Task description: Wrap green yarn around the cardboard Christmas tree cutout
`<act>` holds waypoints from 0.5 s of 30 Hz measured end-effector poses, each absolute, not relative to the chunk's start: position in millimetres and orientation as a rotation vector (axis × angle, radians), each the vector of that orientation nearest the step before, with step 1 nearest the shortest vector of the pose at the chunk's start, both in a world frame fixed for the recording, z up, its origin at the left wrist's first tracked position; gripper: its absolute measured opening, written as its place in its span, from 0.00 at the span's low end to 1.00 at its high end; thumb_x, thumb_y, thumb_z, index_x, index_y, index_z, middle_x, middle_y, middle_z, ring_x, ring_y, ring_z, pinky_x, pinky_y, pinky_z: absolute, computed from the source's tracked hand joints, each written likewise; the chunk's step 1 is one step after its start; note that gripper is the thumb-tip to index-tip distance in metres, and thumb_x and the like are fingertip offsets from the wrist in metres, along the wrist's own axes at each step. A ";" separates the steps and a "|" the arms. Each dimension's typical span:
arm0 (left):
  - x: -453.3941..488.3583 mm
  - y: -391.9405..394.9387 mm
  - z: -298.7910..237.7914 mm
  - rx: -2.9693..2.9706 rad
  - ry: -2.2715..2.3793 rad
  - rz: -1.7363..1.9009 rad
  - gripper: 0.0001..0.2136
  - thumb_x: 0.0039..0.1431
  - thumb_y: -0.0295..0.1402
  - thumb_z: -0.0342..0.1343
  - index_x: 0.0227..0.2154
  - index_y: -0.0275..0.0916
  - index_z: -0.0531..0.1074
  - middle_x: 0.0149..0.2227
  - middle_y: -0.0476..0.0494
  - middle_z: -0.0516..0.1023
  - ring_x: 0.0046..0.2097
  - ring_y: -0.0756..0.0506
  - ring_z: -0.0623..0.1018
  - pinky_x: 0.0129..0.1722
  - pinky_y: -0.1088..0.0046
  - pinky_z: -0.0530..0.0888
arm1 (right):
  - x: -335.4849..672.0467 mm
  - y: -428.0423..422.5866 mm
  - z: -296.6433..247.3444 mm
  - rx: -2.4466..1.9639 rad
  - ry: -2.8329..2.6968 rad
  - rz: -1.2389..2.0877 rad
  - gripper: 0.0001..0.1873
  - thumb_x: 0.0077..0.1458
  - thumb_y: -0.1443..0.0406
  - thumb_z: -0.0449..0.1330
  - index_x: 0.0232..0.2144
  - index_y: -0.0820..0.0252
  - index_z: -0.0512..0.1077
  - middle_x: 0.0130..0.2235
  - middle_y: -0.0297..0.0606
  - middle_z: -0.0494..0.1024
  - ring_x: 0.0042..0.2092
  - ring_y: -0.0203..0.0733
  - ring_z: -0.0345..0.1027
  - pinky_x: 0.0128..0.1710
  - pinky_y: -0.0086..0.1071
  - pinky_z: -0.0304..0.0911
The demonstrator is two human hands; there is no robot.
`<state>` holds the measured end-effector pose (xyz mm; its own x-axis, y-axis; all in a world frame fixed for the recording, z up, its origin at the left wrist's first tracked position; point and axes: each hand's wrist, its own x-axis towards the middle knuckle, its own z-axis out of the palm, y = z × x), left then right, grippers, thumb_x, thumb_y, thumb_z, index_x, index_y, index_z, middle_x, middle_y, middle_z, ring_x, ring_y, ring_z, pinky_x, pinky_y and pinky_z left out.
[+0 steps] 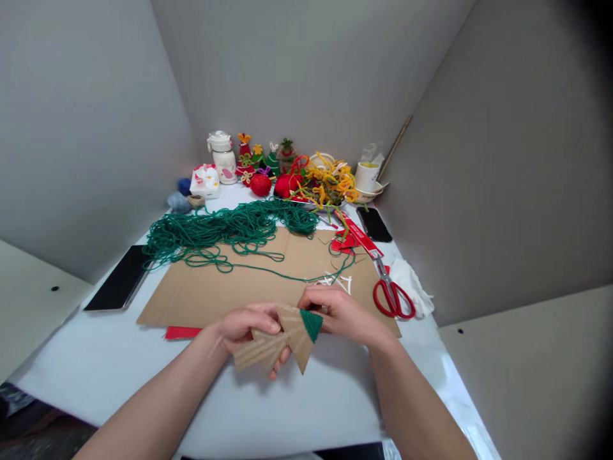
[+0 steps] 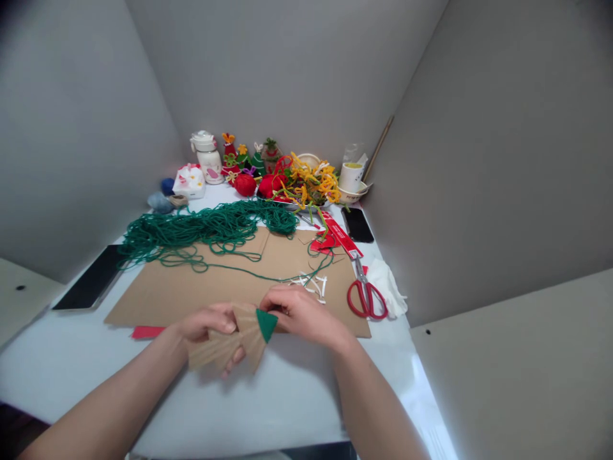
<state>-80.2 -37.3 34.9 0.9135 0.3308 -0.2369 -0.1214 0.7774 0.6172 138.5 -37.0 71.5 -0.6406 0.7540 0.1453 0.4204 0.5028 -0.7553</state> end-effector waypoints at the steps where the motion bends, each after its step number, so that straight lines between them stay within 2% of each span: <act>1: -79.9 -37.2 36.3 0.637 0.343 0.238 0.15 0.46 0.29 0.55 0.40 0.34 0.71 0.28 0.39 0.78 0.27 0.44 0.77 0.25 0.66 0.75 | 138.5 -36.8 71.3 -0.962 -2.297 0.951 0.07 0.53 0.73 0.55 0.29 0.61 0.71 0.29 0.34 0.73 0.32 0.33 0.64 0.32 0.25 0.57; 7: -77.1 -37.1 40.9 0.626 0.386 0.178 0.15 0.46 0.28 0.55 0.40 0.35 0.71 0.29 0.41 0.77 0.29 0.44 0.77 0.27 0.65 0.75 | 139.0 -35.2 70.4 -0.915 -2.303 0.923 0.06 0.55 0.71 0.55 0.31 0.61 0.72 0.32 0.36 0.74 0.34 0.35 0.66 0.36 0.28 0.60; 15: -74.1 -38.8 35.1 0.649 0.382 0.083 0.12 0.47 0.29 0.55 0.37 0.36 0.72 0.26 0.42 0.77 0.26 0.45 0.77 0.27 0.69 0.72 | 136.9 -36.3 69.9 -0.921 -2.203 0.976 0.03 0.55 0.67 0.59 0.29 0.61 0.71 0.30 0.35 0.74 0.33 0.33 0.66 0.35 0.27 0.60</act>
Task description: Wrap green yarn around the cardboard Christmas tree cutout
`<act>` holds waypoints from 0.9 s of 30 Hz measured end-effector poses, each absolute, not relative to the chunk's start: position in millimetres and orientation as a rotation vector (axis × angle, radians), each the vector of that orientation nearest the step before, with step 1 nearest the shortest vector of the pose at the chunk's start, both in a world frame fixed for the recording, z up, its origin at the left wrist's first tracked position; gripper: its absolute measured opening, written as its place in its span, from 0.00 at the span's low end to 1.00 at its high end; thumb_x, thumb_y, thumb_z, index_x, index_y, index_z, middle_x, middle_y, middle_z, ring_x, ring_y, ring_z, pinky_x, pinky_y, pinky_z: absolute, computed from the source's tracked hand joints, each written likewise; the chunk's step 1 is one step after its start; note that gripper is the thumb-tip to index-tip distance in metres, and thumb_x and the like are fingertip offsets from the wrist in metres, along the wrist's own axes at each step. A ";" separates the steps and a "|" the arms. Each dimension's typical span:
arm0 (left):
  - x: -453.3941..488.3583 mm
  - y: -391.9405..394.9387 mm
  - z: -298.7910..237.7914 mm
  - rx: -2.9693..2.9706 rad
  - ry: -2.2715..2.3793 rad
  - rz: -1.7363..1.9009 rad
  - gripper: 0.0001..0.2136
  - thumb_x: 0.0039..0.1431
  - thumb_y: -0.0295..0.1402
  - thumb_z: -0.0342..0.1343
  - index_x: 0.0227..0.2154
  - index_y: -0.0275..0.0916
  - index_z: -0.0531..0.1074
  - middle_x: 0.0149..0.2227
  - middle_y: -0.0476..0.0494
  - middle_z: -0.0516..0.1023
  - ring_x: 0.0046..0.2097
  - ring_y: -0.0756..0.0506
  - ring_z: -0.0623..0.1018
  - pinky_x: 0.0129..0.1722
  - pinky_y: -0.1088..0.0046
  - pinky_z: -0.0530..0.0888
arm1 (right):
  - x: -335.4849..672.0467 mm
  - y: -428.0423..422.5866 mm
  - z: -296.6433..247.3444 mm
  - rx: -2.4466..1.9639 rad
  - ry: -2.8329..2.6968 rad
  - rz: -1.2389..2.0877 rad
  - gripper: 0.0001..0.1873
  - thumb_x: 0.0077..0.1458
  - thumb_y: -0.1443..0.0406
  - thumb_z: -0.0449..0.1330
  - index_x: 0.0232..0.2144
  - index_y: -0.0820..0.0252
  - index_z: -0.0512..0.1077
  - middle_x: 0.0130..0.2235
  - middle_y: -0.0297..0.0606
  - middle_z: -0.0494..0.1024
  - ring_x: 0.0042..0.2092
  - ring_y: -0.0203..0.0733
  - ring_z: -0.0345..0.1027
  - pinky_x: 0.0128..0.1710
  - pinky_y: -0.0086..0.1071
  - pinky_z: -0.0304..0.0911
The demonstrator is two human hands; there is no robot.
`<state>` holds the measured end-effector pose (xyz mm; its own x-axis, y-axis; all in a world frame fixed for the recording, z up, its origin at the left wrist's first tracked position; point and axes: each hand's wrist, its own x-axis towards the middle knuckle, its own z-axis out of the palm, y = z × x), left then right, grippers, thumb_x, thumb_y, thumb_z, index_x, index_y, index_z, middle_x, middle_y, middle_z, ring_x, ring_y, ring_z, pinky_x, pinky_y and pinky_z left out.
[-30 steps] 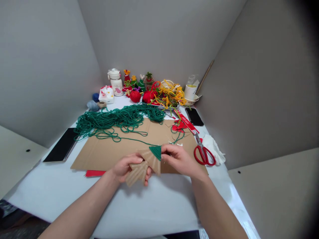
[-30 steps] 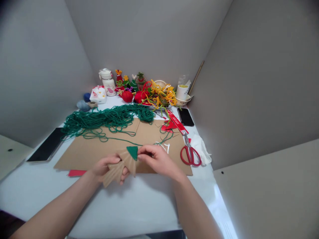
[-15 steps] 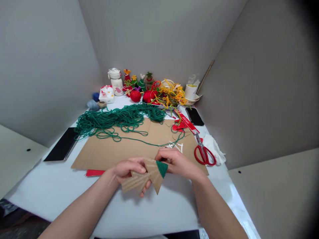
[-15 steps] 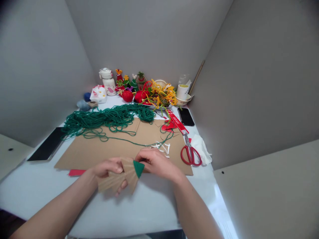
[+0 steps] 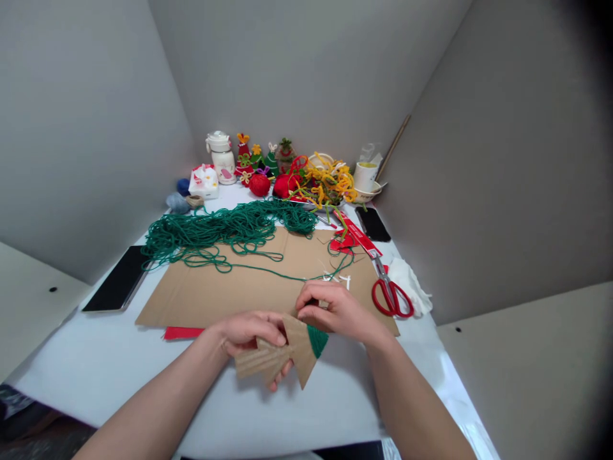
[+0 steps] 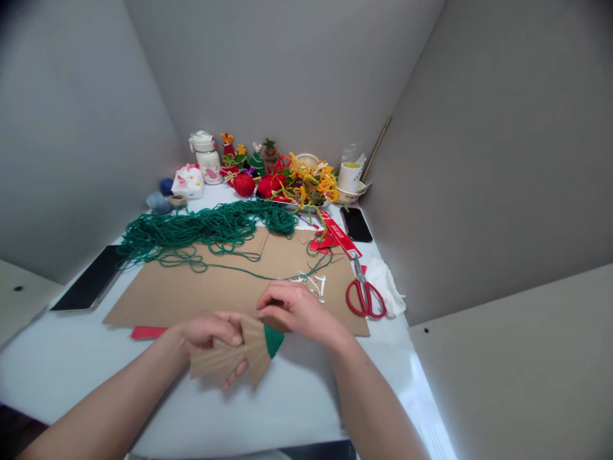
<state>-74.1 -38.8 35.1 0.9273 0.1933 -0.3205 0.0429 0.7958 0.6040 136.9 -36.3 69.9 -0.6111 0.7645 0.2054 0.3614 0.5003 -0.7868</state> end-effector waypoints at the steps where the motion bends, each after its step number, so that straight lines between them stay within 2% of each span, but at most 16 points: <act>1: -73.9 -38.9 35.3 0.661 0.394 0.079 0.12 0.47 0.29 0.55 0.37 0.36 0.73 0.26 0.43 0.77 0.26 0.45 0.76 0.27 0.69 0.72 | 136.8 -36.5 70.4 -0.926 -2.189 0.974 0.03 0.55 0.67 0.59 0.29 0.61 0.71 0.30 0.35 0.74 0.33 0.33 0.66 0.35 0.27 0.60; 9: -74.6 -36.4 41.3 0.875 0.643 0.160 0.08 0.48 0.32 0.55 0.33 0.37 0.73 0.28 0.46 0.78 0.23 0.49 0.75 0.26 0.73 0.68 | 136.5 -39.4 75.6 -1.028 -2.096 0.796 0.04 0.57 0.66 0.55 0.32 0.59 0.70 0.32 0.36 0.74 0.35 0.35 0.67 0.37 0.29 0.61; 15: -68.6 -35.5 51.5 1.233 0.861 0.396 0.07 0.52 0.31 0.50 0.28 0.36 0.72 0.27 0.46 0.76 0.29 0.48 0.74 0.29 0.74 0.68 | 130.5 -44.3 67.5 -0.991 -2.146 0.611 0.07 0.60 0.67 0.51 0.36 0.58 0.69 0.34 0.40 0.73 0.38 0.40 0.65 0.37 0.32 0.60; 22: -67.1 -35.0 40.9 0.899 0.922 0.826 0.08 0.53 0.35 0.55 0.35 0.38 0.72 0.31 0.45 0.78 0.34 0.45 0.78 0.38 0.68 0.72 | 129.3 -45.6 69.5 -1.110 -2.023 0.571 0.07 0.60 0.68 0.51 0.38 0.57 0.69 0.36 0.40 0.73 0.38 0.41 0.66 0.39 0.34 0.61; 27: -68.2 -35.5 44.3 0.773 0.849 0.907 0.10 0.49 0.34 0.59 0.35 0.36 0.73 0.31 0.43 0.80 0.34 0.43 0.79 0.39 0.65 0.74 | 131.9 -44.0 73.1 -1.136 -1.897 0.612 0.06 0.59 0.67 0.53 0.35 0.58 0.71 0.33 0.39 0.73 0.36 0.39 0.66 0.36 0.33 0.61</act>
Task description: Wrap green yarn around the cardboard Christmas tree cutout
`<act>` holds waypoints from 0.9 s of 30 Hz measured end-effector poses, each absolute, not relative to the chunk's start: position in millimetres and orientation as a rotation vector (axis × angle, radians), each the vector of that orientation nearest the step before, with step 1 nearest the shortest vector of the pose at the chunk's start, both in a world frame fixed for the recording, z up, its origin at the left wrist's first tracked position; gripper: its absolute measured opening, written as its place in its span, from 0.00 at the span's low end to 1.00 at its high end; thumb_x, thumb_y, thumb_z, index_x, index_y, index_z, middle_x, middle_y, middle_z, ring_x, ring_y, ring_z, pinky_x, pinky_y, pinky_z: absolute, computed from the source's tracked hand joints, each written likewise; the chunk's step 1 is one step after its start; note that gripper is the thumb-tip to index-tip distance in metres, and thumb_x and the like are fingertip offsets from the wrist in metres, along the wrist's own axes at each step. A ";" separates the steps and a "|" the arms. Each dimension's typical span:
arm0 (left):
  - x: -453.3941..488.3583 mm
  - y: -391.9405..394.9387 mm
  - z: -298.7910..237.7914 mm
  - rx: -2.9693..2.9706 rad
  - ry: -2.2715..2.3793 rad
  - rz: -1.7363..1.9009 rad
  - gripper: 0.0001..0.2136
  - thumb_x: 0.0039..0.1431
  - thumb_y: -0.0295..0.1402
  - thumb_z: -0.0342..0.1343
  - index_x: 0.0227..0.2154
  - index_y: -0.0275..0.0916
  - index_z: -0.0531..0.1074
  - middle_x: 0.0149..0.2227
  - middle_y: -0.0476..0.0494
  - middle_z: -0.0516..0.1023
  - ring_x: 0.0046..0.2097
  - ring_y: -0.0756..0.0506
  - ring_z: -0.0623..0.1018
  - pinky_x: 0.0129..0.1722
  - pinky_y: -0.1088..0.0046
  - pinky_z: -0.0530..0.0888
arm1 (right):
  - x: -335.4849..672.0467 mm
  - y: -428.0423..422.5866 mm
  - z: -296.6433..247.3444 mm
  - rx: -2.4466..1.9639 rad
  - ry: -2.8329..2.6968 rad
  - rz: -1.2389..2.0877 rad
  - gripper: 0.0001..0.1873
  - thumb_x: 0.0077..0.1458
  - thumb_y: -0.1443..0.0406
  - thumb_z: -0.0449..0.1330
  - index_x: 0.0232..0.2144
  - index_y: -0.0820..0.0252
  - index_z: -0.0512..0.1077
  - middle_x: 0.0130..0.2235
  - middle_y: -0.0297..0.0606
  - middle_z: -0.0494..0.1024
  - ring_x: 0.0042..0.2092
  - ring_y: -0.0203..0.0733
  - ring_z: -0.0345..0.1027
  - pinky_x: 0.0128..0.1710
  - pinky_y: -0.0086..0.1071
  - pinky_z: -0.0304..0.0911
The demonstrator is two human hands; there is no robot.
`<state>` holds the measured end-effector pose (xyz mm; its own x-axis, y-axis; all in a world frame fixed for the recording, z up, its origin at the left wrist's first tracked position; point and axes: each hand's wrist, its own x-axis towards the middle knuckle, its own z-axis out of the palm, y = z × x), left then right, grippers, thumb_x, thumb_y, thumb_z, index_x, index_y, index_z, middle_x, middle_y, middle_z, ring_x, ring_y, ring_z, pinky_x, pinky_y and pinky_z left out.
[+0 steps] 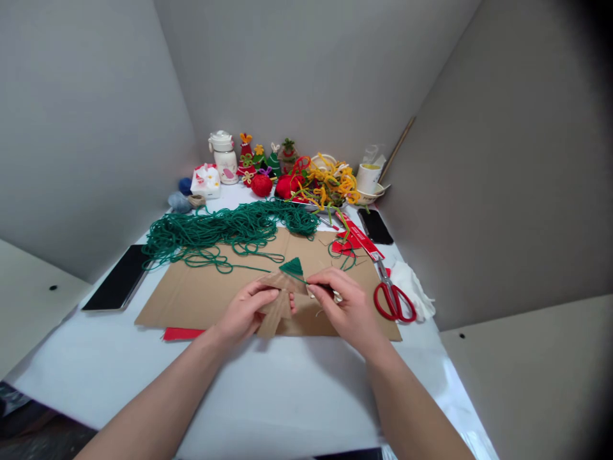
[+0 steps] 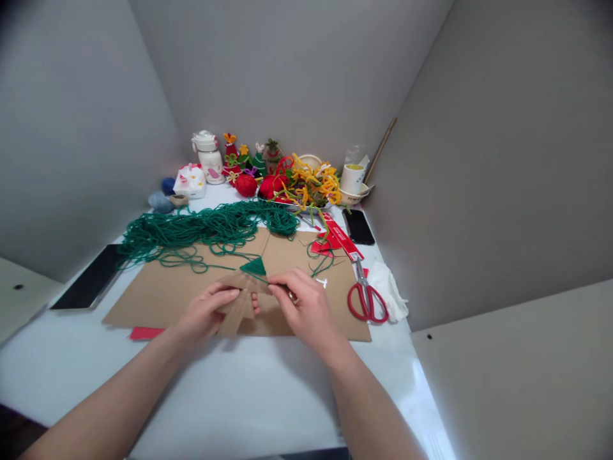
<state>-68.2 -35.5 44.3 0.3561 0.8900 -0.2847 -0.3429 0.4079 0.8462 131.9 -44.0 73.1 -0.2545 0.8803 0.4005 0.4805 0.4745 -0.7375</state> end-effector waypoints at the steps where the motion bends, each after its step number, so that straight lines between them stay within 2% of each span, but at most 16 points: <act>1: -68.0 -35.9 45.5 0.754 0.848 0.908 0.10 0.49 0.33 0.59 0.34 0.36 0.72 0.31 0.43 0.80 0.34 0.43 0.79 0.38 0.65 0.74 | 132.3 -43.7 73.1 -1.146 -1.874 0.611 0.06 0.59 0.67 0.53 0.35 0.58 0.71 0.33 0.39 0.73 0.36 0.39 0.66 0.36 0.33 0.60; 14: -60.5 -37.4 43.2 0.638 0.843 0.998 0.08 0.49 0.29 0.58 0.34 0.34 0.70 0.30 0.41 0.80 0.31 0.44 0.80 0.35 0.66 0.76 | 131.0 -43.2 74.1 -1.162 -1.783 0.726 0.05 0.57 0.67 0.55 0.32 0.59 0.72 0.31 0.36 0.72 0.34 0.37 0.65 0.34 0.31 0.58; 24: -64.9 -39.1 43.2 0.667 0.646 0.946 0.07 0.53 0.28 0.55 0.36 0.34 0.72 0.29 0.43 0.78 0.30 0.49 0.78 0.33 0.72 0.75 | 139.5 -33.2 63.9 -1.118 -1.531 1.420 0.10 0.52 0.60 0.60 0.33 0.61 0.72 0.28 0.33 0.72 0.30 0.33 0.63 0.31 0.27 0.59; 27: -67.3 -39.0 43.2 0.665 0.577 0.845 0.07 0.54 0.28 0.55 0.37 0.34 0.72 0.29 0.43 0.78 0.29 0.49 0.77 0.32 0.71 0.76 | 140.2 -30.4 62.5 -1.080 -1.594 1.504 0.10 0.52 0.60 0.60 0.32 0.62 0.72 0.27 0.32 0.71 0.29 0.32 0.62 0.30 0.26 0.58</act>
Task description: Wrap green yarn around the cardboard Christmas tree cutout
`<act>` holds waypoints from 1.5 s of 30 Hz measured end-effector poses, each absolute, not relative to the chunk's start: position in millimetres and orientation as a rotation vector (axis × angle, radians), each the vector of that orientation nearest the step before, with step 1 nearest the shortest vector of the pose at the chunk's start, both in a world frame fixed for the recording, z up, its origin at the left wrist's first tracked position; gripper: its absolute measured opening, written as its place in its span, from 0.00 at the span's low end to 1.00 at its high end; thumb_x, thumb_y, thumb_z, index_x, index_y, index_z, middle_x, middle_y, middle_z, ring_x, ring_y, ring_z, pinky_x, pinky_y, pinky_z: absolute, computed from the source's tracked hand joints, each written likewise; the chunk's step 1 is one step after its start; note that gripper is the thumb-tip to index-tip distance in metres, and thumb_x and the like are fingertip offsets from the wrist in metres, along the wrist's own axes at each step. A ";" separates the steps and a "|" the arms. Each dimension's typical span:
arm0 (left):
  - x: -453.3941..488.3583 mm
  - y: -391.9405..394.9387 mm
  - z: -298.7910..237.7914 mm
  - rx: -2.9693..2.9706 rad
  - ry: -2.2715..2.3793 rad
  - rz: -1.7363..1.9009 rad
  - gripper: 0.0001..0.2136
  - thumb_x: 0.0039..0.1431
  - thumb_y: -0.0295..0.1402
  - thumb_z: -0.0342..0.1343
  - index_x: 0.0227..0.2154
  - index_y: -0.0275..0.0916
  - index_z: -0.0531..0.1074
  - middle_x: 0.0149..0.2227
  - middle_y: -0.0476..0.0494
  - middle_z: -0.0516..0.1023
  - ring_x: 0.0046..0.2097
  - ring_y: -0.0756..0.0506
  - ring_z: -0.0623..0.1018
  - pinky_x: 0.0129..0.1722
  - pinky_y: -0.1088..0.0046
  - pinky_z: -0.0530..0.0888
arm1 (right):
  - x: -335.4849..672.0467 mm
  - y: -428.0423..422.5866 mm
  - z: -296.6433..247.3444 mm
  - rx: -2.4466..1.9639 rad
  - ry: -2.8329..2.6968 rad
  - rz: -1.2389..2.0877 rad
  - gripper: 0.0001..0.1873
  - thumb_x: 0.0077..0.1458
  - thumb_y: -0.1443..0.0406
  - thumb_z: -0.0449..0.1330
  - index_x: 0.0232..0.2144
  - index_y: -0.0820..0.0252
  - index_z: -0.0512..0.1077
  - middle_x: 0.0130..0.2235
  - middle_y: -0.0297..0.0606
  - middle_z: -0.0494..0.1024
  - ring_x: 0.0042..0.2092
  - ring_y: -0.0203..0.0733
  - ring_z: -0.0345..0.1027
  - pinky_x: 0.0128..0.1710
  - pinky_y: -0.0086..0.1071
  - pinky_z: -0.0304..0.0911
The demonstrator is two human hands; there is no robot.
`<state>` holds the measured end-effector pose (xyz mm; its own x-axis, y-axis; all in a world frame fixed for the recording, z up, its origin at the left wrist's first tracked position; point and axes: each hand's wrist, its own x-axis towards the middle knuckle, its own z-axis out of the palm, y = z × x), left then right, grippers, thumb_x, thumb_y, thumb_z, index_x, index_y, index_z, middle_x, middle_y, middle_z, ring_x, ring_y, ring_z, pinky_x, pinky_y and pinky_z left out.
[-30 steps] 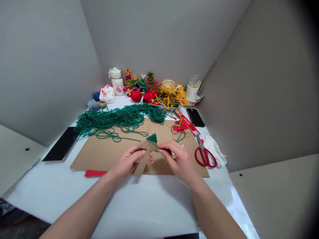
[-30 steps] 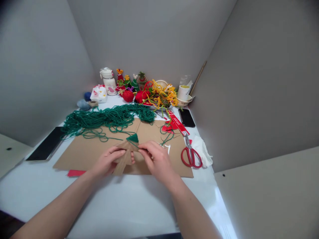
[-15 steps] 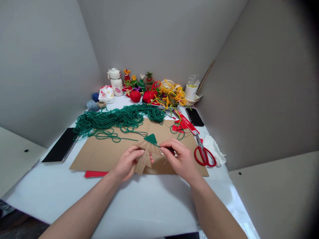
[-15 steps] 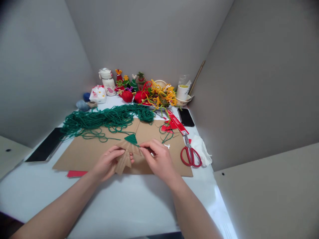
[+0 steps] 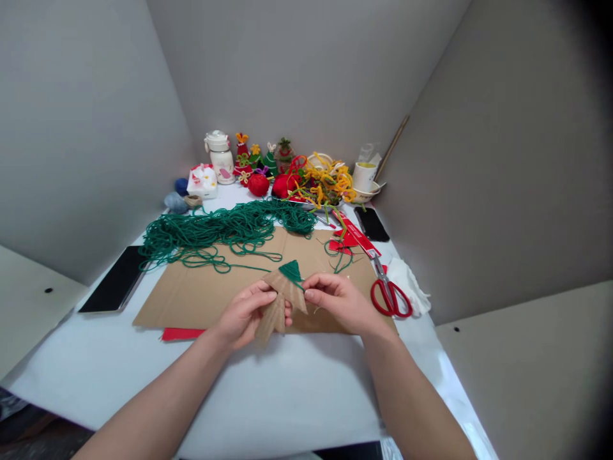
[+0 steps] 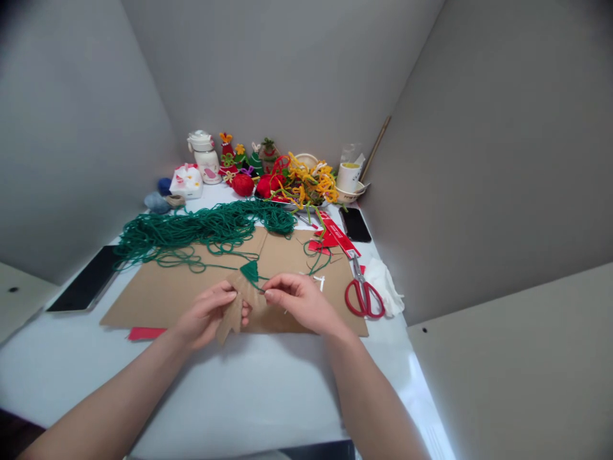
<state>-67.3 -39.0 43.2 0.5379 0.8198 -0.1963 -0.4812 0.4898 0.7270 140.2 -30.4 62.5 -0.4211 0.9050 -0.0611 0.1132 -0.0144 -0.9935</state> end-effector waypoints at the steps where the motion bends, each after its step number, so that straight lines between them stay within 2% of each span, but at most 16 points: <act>1: -68.3 -39.4 42.7 0.664 0.555 0.792 0.08 0.53 0.29 0.55 0.37 0.35 0.72 0.28 0.43 0.78 0.28 0.49 0.77 0.31 0.71 0.76 | 139.9 -30.0 63.1 -1.066 -1.622 1.508 0.09 0.52 0.61 0.60 0.31 0.62 0.72 0.28 0.32 0.71 0.29 0.32 0.62 0.31 0.26 0.58; 5: -72.3 -43.0 37.6 0.737 0.474 0.533 0.09 0.52 0.30 0.57 0.37 0.34 0.72 0.28 0.41 0.78 0.28 0.46 0.78 0.29 0.69 0.75 | 138.8 -30.4 67.8 -1.030 -1.826 1.412 0.06 0.54 0.65 0.57 0.30 0.62 0.73 0.31 0.34 0.74 0.33 0.34 0.66 0.35 0.28 0.61; 10: -71.1 -45.7 35.8 0.910 0.507 0.227 0.08 0.53 0.31 0.55 0.37 0.36 0.71 0.30 0.44 0.78 0.27 0.48 0.77 0.29 0.73 0.71 | 138.8 -32.1 65.4 -1.007 -2.225 0.918 0.06 0.55 0.69 0.55 0.31 0.60 0.72 0.32 0.36 0.74 0.35 0.35 0.66 0.37 0.28 0.59; 16: -63.1 -43.2 46.1 1.231 0.680 0.148 0.07 0.54 0.30 0.49 0.32 0.36 0.72 0.28 0.48 0.74 0.28 0.50 0.74 0.28 0.75 0.69 | 137.1 -34.3 62.4 -1.018 -2.398 0.605 0.05 0.58 0.68 0.54 0.31 0.59 0.69 0.31 0.36 0.72 0.35 0.36 0.64 0.36 0.28 0.58; 21: -59.1 -40.0 43.5 1.266 0.875 0.445 0.07 0.54 0.32 0.50 0.34 0.37 0.71 0.30 0.47 0.76 0.31 0.49 0.74 0.33 0.74 0.69 | 134.0 -37.9 67.9 -1.099 -2.375 0.471 0.07 0.60 0.66 0.51 0.33 0.59 0.68 0.33 0.38 0.72 0.37 0.38 0.64 0.36 0.31 0.59; 29: -57.2 -35.8 37.4 0.854 0.971 0.899 0.08 0.52 0.33 0.55 0.35 0.37 0.70 0.29 0.47 0.77 0.32 0.47 0.77 0.36 0.70 0.72 | 133.3 -40.3 66.3 -1.129 -2.183 0.458 0.08 0.61 0.66 0.50 0.38 0.58 0.69 0.35 0.41 0.73 0.39 0.41 0.65 0.38 0.34 0.59; 45: -55.2 -37.6 44.8 0.665 0.969 1.068 0.09 0.49 0.33 0.59 0.33 0.36 0.70 0.28 0.46 0.79 0.32 0.46 0.79 0.35 0.70 0.73 | 134.4 -39.9 70.1 -1.212 -1.905 0.580 0.08 0.59 0.64 0.53 0.31 0.58 0.70 0.30 0.38 0.71 0.33 0.38 0.64 0.33 0.31 0.58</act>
